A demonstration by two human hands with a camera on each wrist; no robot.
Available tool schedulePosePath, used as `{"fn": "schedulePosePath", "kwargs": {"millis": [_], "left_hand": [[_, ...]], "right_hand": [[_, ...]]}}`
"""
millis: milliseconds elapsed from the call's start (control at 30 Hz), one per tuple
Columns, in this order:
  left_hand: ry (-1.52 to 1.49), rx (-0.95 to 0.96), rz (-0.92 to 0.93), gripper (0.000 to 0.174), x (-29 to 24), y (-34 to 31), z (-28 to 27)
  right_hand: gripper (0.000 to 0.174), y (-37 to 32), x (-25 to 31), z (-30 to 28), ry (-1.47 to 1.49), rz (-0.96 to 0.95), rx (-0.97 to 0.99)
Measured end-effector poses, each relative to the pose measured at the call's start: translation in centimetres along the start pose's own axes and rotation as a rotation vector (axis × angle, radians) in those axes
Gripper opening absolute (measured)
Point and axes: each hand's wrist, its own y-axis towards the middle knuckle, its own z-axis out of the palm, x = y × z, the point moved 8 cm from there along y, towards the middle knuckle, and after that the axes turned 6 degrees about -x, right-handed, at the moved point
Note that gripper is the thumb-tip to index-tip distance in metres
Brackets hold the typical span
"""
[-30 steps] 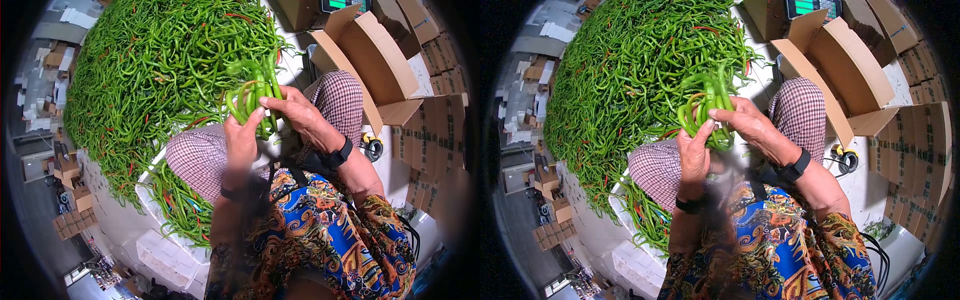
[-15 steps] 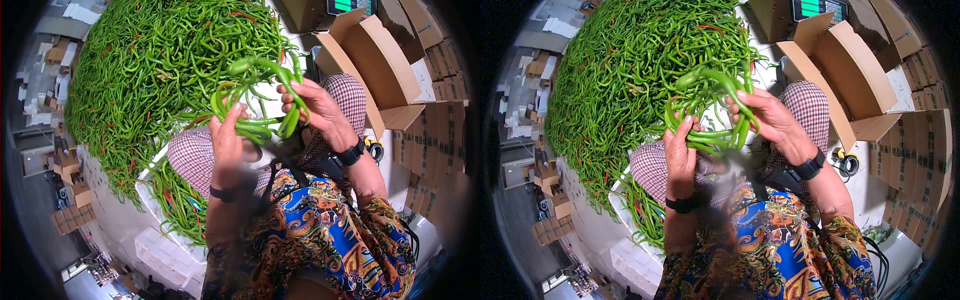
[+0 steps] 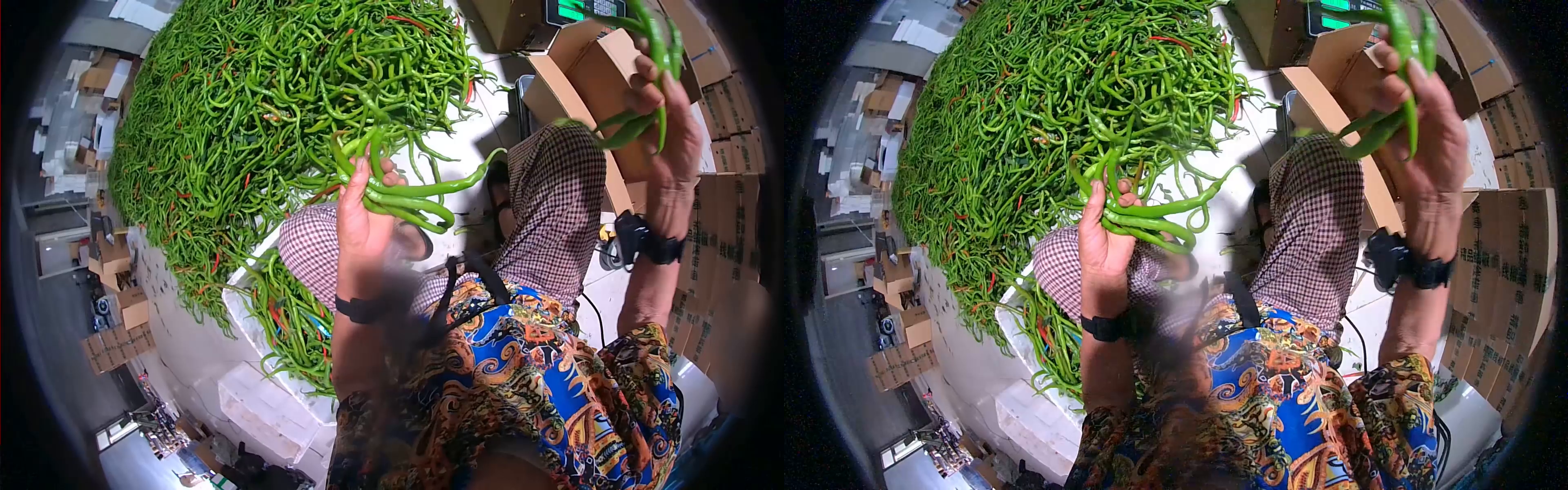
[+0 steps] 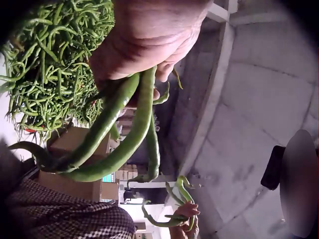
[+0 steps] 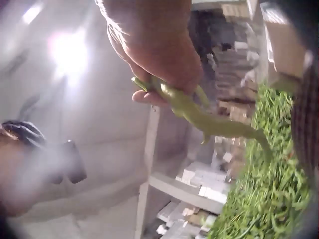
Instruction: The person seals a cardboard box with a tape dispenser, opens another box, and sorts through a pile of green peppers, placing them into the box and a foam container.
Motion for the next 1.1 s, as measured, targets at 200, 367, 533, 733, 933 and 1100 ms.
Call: {"fn": "schedulePosePath", "kwargs": {"millis": [200, 367, 533, 733, 933, 1100], "left_hand": [[0.037, 0.006, 0.008, 0.029, 0.4, -0.1, 0.4], [-0.032, 0.045, -0.039, 0.028, 1.2, -0.3, 0.0], [-0.008, 0.07, -0.025, 0.031, 1.9, -0.1, 0.9], [0.0, 0.045, -0.047, 0.028, 2.7, -0.3, 0.9], [0.012, 0.086, -0.05, 0.028, 2.6, -0.6, 1.5], [-0.029, 0.073, -0.062, 0.034, 2.8, -0.4, 0.7]], "right_hand": [[0.032, -1.3, 4.7, -9.5, -0.741, -0.053, -0.472], [0.034, -4.4, -0.4, -12.5, -0.752, 0.171, -0.554], [0.044, -5.7, -2.2, -12.1, -0.48, 0.19, -0.527], [0.037, -5.8, -1.6, -13.8, -0.208, 0.175, -0.48], [0.034, -6.3, -1.1, -15.6, -0.073, 0.144, -0.436], [0.041, -8.0, 0.1, -15.7, -0.681, 0.238, -0.622]]}}
